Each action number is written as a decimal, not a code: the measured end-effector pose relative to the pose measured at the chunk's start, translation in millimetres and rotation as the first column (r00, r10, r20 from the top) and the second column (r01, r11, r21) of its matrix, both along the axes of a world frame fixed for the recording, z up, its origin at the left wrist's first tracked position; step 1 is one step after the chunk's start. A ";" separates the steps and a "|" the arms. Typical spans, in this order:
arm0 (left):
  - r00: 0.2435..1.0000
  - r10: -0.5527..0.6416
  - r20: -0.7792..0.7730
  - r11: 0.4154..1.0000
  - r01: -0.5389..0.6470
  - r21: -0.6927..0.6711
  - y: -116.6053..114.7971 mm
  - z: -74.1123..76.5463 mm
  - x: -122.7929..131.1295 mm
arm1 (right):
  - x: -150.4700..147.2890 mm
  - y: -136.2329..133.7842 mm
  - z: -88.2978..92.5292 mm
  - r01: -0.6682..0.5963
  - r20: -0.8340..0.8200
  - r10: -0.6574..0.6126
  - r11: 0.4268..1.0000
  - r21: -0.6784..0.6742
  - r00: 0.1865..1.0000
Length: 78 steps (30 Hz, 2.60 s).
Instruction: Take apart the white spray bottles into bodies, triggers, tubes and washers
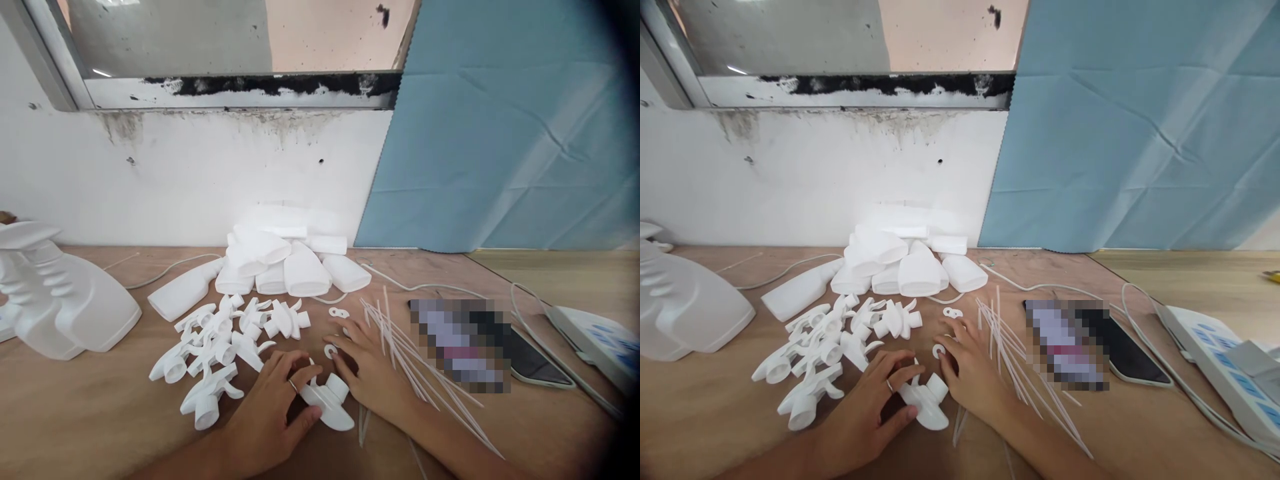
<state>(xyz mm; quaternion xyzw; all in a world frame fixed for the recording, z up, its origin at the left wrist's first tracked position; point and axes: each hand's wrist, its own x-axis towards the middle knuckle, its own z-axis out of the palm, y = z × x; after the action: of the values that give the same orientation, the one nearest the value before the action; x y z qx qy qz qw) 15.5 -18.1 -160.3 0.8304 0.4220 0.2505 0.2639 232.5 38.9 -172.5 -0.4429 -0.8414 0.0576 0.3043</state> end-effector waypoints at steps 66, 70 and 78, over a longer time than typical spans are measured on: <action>0.995 -0.061 -0.083 0.976 0.077 0.205 6.4 -11.2 -4.8 | -8.3 -24.5 6.7 -0.496 0.001 0.500 0.859 0.128 0.866; 0.993 -0.059 -0.101 0.977 0.078 0.197 6.7 -11.6 -4.8 | -8.3 -26.1 10.1 -0.490 -0.024 0.492 0.869 0.072 0.870; 0.996 -0.059 -0.072 0.980 0.071 0.183 7.3 -16.2 -6.4 | -2.3 -25.4 20.9 -0.382 -0.112 0.387 0.922 0.064 0.915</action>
<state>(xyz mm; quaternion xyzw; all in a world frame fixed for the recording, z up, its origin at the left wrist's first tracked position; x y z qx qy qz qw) 9.1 -10.7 -176.5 0.8726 0.3778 0.2525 0.1793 230.2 13.5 -151.6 -0.2584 -0.8927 0.1260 0.3469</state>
